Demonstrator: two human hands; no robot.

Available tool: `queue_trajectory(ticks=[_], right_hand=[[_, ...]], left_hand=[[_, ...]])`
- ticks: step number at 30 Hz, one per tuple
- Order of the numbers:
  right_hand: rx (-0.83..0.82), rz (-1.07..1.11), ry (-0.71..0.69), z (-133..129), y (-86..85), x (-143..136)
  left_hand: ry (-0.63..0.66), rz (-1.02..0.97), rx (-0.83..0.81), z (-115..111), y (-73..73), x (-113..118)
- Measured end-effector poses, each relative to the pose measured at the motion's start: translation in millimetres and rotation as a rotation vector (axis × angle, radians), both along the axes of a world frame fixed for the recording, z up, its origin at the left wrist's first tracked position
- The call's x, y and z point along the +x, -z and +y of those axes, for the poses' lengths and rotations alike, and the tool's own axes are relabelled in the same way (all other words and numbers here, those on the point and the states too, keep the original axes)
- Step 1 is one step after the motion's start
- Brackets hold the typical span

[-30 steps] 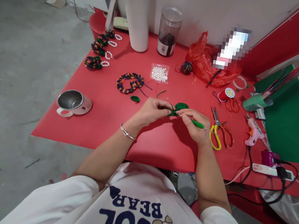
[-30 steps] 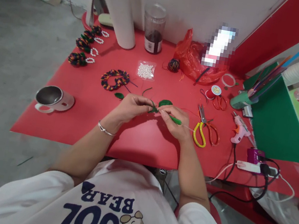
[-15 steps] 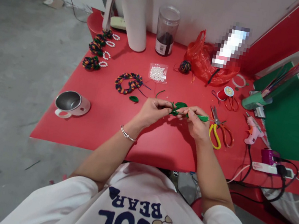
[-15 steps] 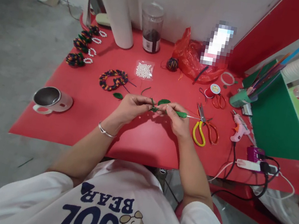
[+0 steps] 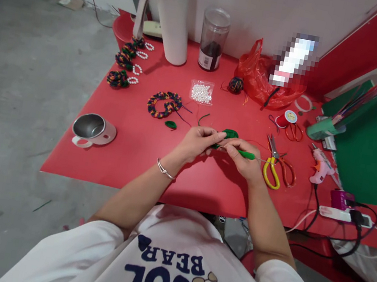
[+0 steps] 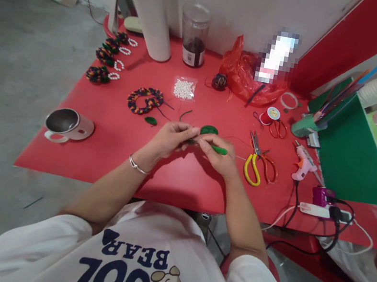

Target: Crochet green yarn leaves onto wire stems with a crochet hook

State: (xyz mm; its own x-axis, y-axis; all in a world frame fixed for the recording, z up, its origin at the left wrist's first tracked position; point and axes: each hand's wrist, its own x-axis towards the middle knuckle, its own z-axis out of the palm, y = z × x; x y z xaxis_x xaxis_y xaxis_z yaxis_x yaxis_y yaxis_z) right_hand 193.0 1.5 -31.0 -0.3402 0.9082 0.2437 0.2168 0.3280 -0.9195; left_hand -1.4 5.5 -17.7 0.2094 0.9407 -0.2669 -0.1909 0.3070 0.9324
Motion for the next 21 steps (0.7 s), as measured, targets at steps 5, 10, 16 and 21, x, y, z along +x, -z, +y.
queue_trajectory(ticks=[5,10,16,21], right_hand=[[0.095,-0.037,-0.005,0.7,-5.2,-1.2],[0.117,-0.046,0.002,0.9,-6.7,-0.1],[0.097,-0.048,0.019,0.4,-7.5,2.6],[0.142,-0.083,0.021,1.0,-5.9,1.6]], left_hand=[[-0.069,-0.087,-0.080,4.7,2.1,-0.6],[-0.088,-0.097,-0.087,7.2,0.3,-1.9],[-0.097,-0.112,-0.026,6.9,3.4,-3.9],[-0.047,-0.009,0.046,3.2,0.1,-3.3]])
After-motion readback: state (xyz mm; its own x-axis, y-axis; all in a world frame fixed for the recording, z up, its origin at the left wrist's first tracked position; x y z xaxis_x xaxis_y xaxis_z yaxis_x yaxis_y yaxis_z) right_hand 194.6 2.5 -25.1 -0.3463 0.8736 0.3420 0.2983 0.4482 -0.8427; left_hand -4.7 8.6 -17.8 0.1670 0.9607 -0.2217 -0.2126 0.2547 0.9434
